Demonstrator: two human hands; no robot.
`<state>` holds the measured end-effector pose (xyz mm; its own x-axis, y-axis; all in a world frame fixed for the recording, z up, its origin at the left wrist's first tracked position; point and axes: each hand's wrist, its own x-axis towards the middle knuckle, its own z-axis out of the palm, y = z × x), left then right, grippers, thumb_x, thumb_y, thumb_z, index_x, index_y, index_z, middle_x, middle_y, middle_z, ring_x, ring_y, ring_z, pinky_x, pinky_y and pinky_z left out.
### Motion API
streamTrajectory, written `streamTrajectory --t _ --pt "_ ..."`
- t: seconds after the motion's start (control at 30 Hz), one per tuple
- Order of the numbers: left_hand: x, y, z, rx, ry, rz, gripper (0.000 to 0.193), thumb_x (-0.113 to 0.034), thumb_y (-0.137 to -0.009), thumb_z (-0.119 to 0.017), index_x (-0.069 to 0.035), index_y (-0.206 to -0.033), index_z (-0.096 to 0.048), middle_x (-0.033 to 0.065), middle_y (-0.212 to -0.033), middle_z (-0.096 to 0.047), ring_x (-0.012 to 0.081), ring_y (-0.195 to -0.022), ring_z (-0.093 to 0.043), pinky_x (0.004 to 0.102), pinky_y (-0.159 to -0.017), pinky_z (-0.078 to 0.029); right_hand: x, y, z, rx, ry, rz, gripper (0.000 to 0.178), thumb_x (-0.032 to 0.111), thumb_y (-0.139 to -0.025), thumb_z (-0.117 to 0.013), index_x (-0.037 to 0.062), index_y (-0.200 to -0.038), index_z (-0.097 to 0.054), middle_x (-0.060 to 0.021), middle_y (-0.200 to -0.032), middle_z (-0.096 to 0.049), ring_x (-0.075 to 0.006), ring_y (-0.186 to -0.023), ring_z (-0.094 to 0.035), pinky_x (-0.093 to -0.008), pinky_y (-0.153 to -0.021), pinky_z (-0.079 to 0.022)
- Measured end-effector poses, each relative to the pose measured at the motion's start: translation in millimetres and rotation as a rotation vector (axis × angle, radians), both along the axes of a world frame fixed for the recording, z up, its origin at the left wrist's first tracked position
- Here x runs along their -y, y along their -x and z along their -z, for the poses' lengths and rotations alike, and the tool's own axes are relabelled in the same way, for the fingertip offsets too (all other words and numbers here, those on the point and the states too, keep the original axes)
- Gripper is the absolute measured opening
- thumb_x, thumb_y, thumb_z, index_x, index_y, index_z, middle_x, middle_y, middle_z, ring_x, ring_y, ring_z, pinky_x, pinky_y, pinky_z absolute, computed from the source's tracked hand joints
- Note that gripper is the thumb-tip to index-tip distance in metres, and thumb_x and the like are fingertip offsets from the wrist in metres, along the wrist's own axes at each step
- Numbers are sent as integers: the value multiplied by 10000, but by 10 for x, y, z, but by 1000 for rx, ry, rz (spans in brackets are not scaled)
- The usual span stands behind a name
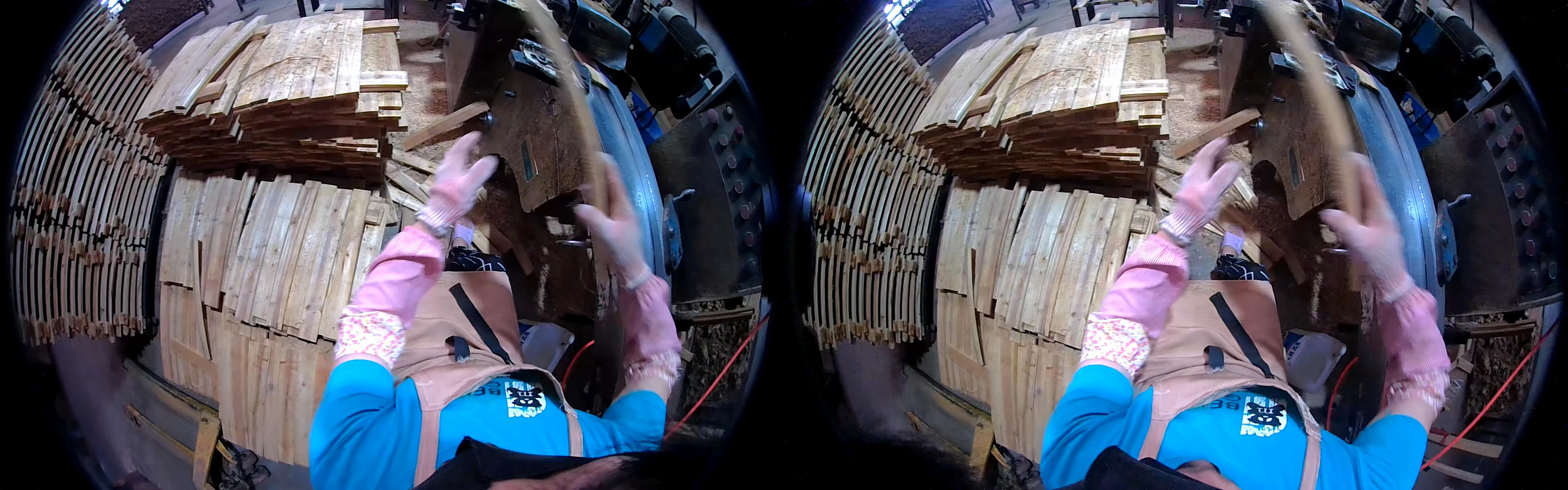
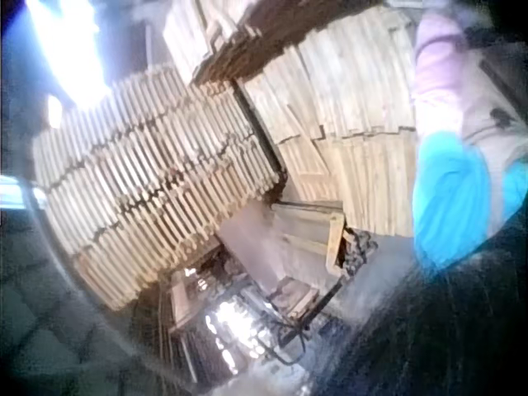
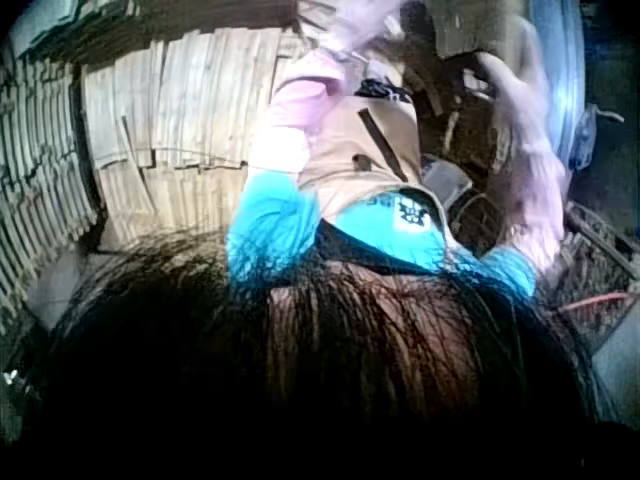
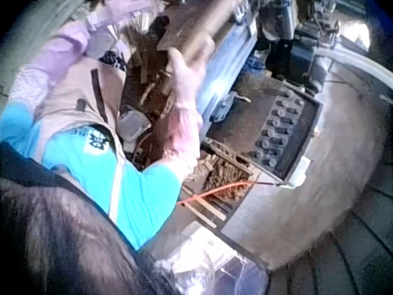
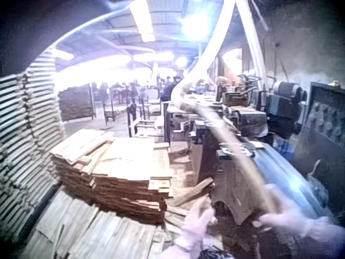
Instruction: The person repeatedly picks up wooden planks from a stack and feeds them into a woodworking machine. They guide the planks through the machine and then place the processed pieces onto a growing pile of finished wood. The task involves continuous handling of multiple wooden planks in a repetitive workflow.
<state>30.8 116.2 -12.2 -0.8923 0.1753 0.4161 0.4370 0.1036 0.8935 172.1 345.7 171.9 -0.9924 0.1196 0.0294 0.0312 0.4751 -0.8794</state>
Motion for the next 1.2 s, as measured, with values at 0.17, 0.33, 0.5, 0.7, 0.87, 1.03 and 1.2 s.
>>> streamTrajectory --t 0.17,0.33,0.5,0.7,0.87,1.03,1.2 --pt "1283 -606 2083 591 813 -489 757 -528 -788 -766 -35 -1340 -607 225 -1376 -605 388 -1291 -556 464 -1105 -426 -1368 -1117 75 -88 -914 222 686 199 -873 -753 40 -1493 -504 -185 -1465 -530 -303 -1340 -519 -402 -1148 -396" --pt "2114 -1657 2905 566 1432 -532 856 -413 -786 -780 -116 -1504 -422 139 -1528 -417 318 -1446 -365 458 -1154 -355 -1820 -1047 468 10 -1283 371 423 211 -986 -629 99 -1394 -619 -138 -1325 -642 -332 -1211 -580 -431 -1051 -457" --pt "2406 -1678 3289 668 1117 -596 691 -214 -788 -731 -65 -1422 -502 215 -1379 -572 373 -1313 -525 433 -1098 -432 -2376 886 621 -32 -1407 355 375 386 -1018 -519 133 -1248 -673 -138 -1211 -671 -368 -1100 -615 -463 -980 -493" --pt "2249 -1091 1469 627 393 -583 434 -103 -818 -622 -34 -1244 -656 177 -1029 -739 346 -880 -717 411 -789 -567 -805 1950 619 -421 -805 -71 316 294 -945 -634 110 -1183 -731 -167 -1062 -740 -340 -1024 -708 -426 -913 -560" --pt "1024 -344 -186 486 -721 -258 420 -60 -930 -592 5 -1342 -546 105 -1143 -641 208 -985 -653 338 -890 -551 1103 956 970 -53 -486 -775 800 452 -824 -778 106 -1486 -490 -209 -1351 -567 -385 -1231 -591 -422 -1016 -512" --pt "99 -176 -790 390 -744 336 589 -150 -948 -681 23 -1462 -451 113 -1265 -592 196 -1120 -589 346 -999 -495 439 475 582 -185 -381 -236 888 205 -799 -833 46 -1549 -386 -202 -1410 -505 -295 -1325 -524 -395 -1132 -418" --pt "192 -217 665 394 -106 143 627 -210 -921 -711 43 -1450 -489 232 -1377 -596 284 -1255 -598 383 -1059 -479 -558 -684 -46 15 -462 241 930 167 -779 -747 75 -1603 -325 -170 -1511 -468 -273 -1396 -470 -366 -1175 -363"
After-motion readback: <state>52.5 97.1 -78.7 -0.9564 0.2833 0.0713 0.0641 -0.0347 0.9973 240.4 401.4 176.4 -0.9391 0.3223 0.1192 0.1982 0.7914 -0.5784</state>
